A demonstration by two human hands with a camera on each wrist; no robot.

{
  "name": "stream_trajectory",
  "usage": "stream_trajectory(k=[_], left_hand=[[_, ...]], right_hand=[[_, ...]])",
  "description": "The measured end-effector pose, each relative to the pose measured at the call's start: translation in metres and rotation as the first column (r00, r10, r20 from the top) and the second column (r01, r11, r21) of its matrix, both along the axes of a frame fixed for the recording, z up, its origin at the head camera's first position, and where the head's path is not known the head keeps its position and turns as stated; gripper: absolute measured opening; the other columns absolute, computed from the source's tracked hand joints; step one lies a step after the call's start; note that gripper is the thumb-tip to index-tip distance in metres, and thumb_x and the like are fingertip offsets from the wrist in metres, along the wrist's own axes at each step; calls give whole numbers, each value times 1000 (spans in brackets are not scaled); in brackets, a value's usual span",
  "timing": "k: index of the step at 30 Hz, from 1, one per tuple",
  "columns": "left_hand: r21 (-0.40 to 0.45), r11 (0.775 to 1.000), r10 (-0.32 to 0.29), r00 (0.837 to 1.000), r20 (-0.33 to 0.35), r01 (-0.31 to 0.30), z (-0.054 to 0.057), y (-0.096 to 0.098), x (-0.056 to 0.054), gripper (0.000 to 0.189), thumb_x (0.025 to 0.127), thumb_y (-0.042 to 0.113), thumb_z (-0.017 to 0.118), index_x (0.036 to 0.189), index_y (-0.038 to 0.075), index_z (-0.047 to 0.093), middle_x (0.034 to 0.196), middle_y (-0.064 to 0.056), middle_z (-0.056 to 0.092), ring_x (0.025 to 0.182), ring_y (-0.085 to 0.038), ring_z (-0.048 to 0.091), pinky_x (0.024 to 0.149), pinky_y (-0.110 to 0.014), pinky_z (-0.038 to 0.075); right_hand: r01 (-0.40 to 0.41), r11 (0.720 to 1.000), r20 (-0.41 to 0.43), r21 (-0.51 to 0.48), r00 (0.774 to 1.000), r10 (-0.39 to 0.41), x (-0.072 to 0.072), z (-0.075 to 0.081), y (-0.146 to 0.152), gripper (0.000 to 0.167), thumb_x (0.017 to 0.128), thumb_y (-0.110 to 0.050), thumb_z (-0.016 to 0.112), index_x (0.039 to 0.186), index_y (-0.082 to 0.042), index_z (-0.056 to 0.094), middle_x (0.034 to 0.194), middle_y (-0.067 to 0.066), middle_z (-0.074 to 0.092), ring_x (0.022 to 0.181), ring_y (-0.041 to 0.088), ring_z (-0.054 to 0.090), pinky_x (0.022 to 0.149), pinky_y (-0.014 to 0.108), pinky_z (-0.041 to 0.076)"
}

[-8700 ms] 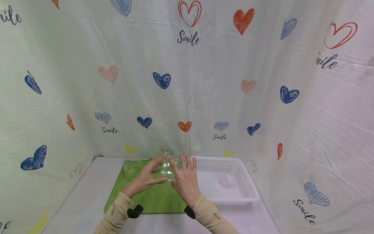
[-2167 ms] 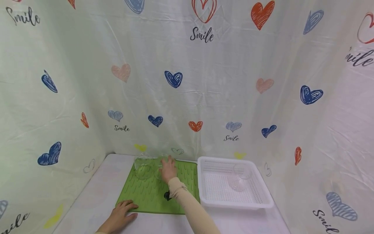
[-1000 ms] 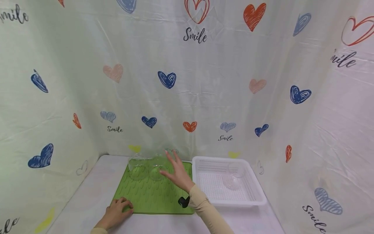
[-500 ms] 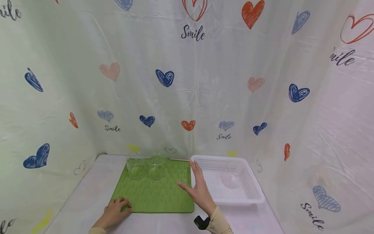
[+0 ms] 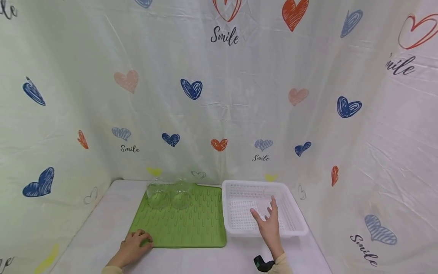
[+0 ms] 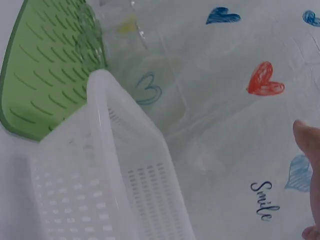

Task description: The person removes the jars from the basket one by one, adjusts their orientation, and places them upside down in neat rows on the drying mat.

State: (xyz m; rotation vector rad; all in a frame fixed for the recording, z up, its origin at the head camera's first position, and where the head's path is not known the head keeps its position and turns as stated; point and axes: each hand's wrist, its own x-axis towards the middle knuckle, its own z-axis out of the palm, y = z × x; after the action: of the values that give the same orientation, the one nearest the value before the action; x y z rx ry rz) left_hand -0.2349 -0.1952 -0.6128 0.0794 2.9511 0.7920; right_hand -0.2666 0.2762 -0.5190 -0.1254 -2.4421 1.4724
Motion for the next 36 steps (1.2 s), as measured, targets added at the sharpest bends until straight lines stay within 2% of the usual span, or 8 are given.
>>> stream_trajectory(k=[3,6,12,16,20,27,33,36], left_hand=[[-2,1000,-1,1000,3,1,2,-1,1,12,83,38,73,85,30,65,113,-7,58,112,-44,48,77,-69,43],[-3,1000,2,1000,10,-2,2,-2,0,12,83,39,73,86,29,65,113,-8,58,112,-44,47,77,-70,42],[15,1000,0,1000,3,-1,1,-2,0,12,83,38,73,85,29,64,114,-8,57,113,-46,47,80,-71,41],[22,1000,2,1000,-3,-2,-2,-1,1,12,83,37,73,84,28,64,114,-10,58,114,-47,46,81,-72,40],[11,1000,9,1000,5,-9,-3,-1,3,13,82,36,74,84,27,65,113,-10,58,112,-47,47,80,-72,41],[7,1000,-8,1000,-10,9,0,-1,3,13,82,36,74,85,26,65,111,-9,58,111,-46,48,78,-71,42],[3,1000,-9,1000,-15,9,1,-1,2,12,83,35,74,85,27,65,111,-8,58,111,-46,48,79,-71,42],[2,1000,-8,1000,-29,8,0,-1,2,12,83,35,74,86,27,65,111,-7,58,111,-46,48,79,-71,42]], right_hand=[[68,996,123,-61,991,-61,-7,-1,17,109,87,-46,68,155,-17,-13,156,32,3,139,55,20,108,64,30],[137,984,228,-116,968,-108,-14,-4,27,116,85,-53,67,153,-14,-19,155,36,-2,139,58,15,110,66,25],[239,935,274,-262,947,-166,-30,-12,38,120,85,-40,72,150,-8,-24,156,32,-13,142,55,4,116,63,14],[212,925,296,-315,948,-117,-39,-16,42,123,86,-36,71,146,-8,-33,156,28,-20,142,54,5,113,68,15],[178,902,344,-393,938,-36,-47,-19,44,125,87,-34,70,141,-10,-40,151,29,-30,141,55,-7,111,72,5],[202,872,395,-447,919,-11,-63,-23,46,127,88,-29,69,134,-7,-47,146,30,-39,141,50,-18,115,64,-6],[202,859,435,-470,900,27,-79,-28,51,129,88,-29,69,132,-8,-50,143,27,-44,138,53,-23,110,73,3],[192,864,451,-465,891,45,-85,-32,52,129,88,-29,69,131,-6,-50,145,26,-43,140,50,-22,111,71,9]])
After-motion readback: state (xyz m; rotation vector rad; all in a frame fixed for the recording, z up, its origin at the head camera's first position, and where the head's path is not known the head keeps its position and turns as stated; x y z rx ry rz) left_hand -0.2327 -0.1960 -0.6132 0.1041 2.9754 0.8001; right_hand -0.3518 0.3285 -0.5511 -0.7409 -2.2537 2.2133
